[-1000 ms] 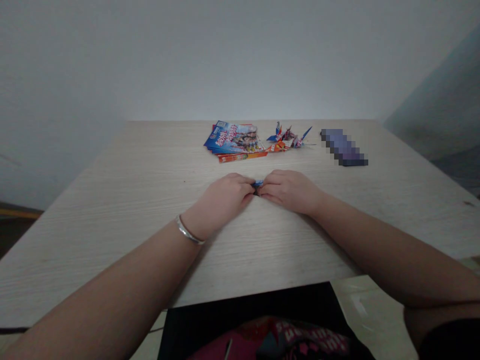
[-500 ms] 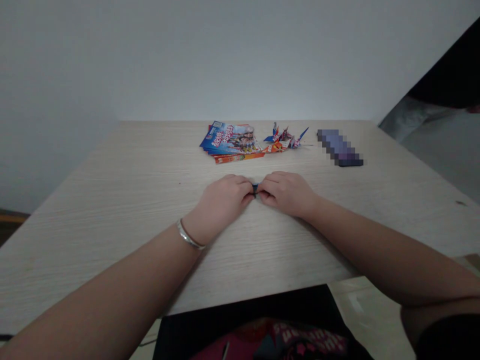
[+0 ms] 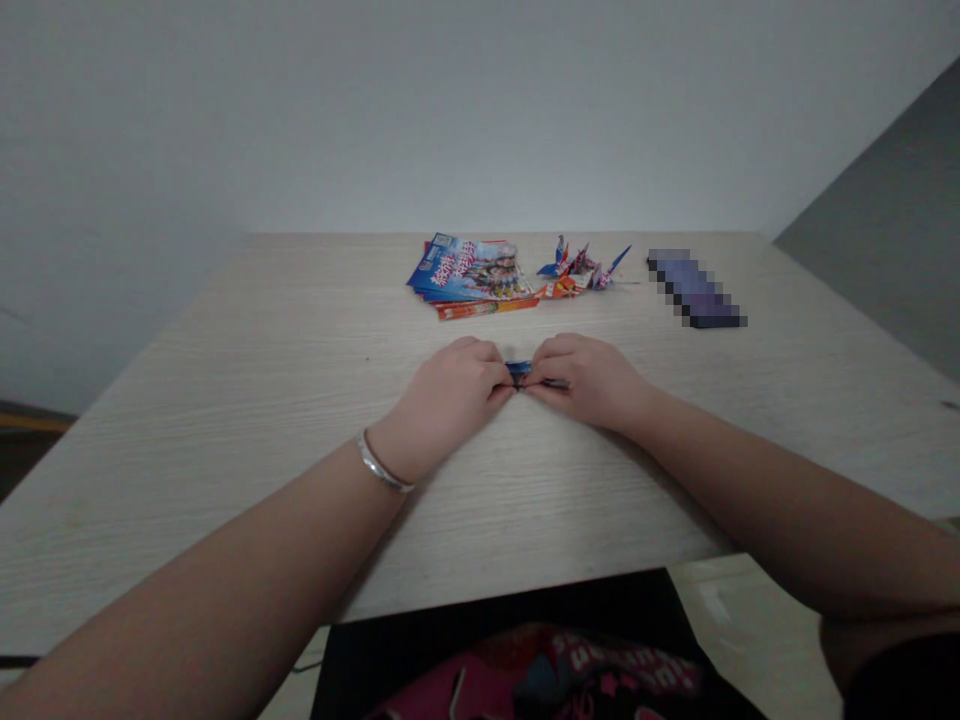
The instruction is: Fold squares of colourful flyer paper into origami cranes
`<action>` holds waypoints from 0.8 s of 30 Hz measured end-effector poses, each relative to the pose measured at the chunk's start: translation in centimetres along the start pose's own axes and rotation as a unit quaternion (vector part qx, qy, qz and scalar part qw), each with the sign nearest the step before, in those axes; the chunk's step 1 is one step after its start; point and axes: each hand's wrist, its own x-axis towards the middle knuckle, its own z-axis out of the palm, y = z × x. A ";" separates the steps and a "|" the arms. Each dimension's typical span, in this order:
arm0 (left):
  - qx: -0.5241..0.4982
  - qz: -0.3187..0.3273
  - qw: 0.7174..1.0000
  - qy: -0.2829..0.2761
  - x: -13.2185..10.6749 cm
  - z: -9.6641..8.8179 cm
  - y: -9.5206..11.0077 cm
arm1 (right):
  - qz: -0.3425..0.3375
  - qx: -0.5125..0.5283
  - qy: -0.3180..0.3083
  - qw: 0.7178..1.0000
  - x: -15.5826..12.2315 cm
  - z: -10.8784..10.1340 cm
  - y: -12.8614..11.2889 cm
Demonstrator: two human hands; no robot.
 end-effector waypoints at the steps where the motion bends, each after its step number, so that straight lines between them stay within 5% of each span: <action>1: 0.007 0.009 1.000 0.000 0.0 0.0 0.0 | 0.004 0.010 0.000 1.000 -0.1 0.0 0.1; 6: -0.012 0.001 1.000 -0.023 0.1 -0.2 0.5 | 0.040 0.066 -0.006 0.997 -0.5 0.0 0.4; 13: -0.101 -0.080 0.991 -0.027 0.1 -0.1 0.1 | 0.180 0.157 -0.035 0.970 -0.1 0.0 0.3; 24: -0.178 -0.131 0.975 -0.032 0.7 0.5 0.2 | 0.235 0.254 -0.028 0.938 0.0 1.1 1.2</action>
